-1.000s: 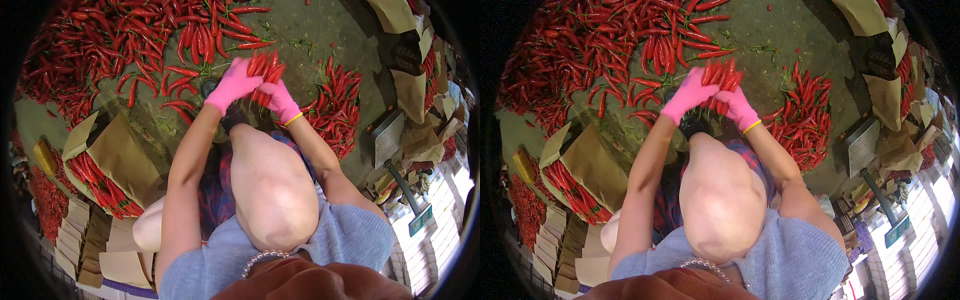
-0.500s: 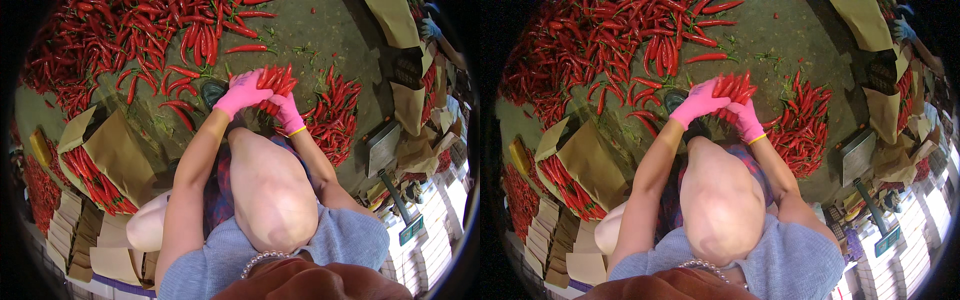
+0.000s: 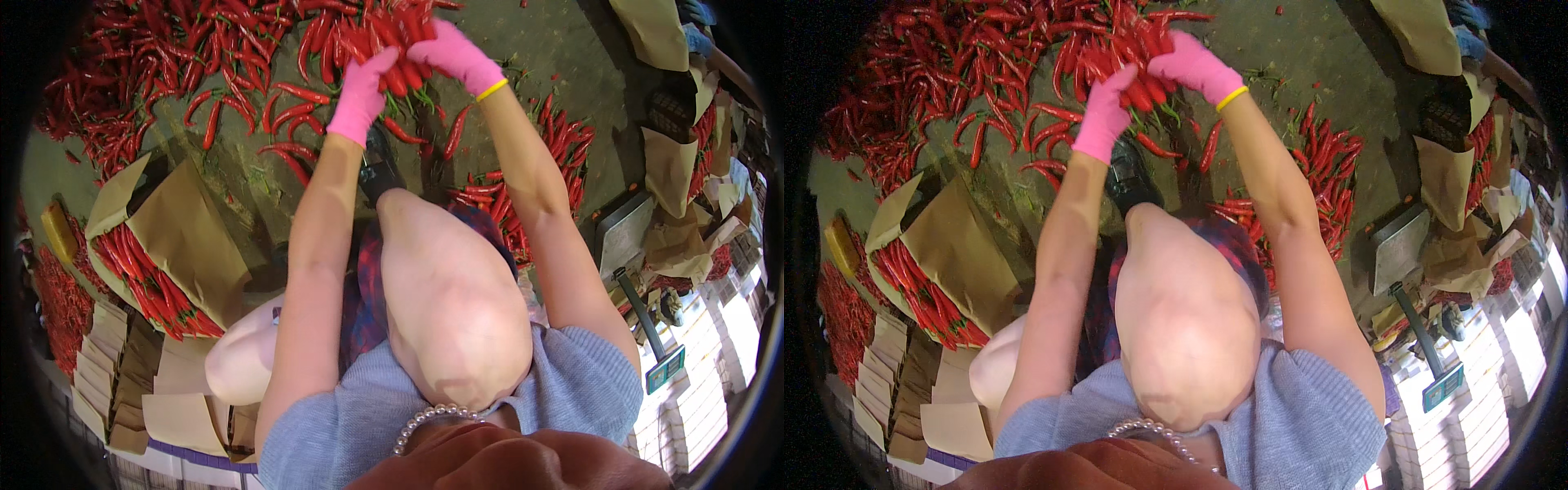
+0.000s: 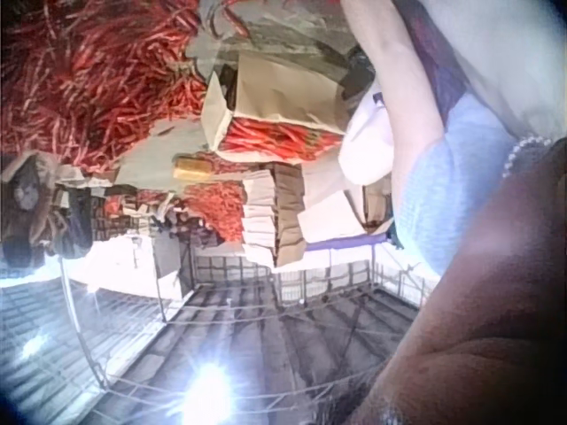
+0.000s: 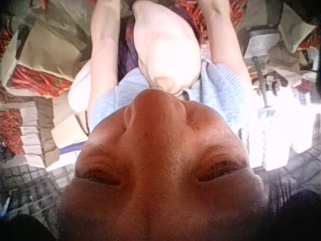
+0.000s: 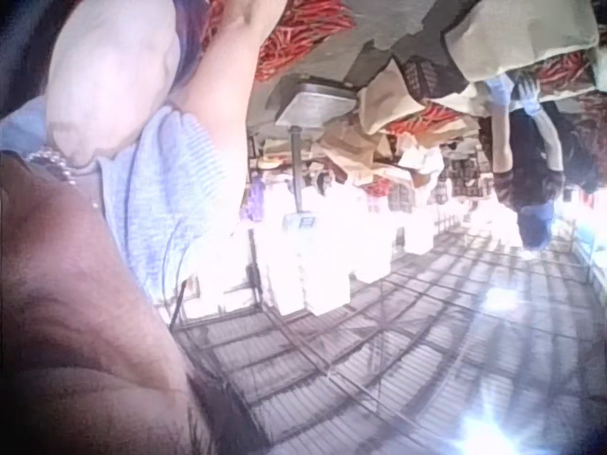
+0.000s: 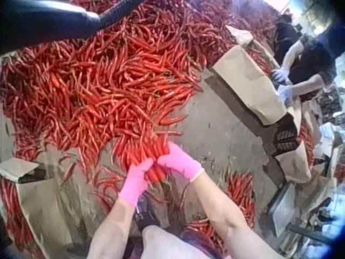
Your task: The person sorts red chili peppers by hand and places them into cardboard boxes while sitting on the floor.
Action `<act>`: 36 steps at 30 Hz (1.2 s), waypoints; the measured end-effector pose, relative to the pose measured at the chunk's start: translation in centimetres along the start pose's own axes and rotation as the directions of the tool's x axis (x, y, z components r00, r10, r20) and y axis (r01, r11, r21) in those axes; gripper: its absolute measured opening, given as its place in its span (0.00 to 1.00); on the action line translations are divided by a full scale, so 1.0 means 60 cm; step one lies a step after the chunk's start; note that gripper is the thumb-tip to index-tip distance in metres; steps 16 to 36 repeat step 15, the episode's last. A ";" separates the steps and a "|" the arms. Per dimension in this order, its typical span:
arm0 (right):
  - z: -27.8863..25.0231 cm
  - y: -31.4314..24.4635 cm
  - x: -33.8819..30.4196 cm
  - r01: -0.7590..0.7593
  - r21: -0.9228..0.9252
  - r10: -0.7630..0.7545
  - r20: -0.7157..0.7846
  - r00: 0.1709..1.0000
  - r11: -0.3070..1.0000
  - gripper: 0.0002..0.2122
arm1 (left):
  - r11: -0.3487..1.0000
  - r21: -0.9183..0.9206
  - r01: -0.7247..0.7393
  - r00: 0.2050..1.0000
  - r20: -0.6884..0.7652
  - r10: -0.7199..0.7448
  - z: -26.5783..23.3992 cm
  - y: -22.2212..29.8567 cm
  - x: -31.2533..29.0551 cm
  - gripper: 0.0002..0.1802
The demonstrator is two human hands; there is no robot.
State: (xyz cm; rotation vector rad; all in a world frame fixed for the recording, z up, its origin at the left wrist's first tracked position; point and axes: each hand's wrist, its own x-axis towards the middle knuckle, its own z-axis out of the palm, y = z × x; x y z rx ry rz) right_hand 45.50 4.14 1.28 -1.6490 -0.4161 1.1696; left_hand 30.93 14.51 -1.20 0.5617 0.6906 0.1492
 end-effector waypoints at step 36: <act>0.105 0.051 -0.065 -0.275 0.465 0.158 0.276 0.948 0.841 0.18 | 0.991 0.131 0.035 0.976 -0.219 -0.006 -0.039 0.005 -0.124 0.25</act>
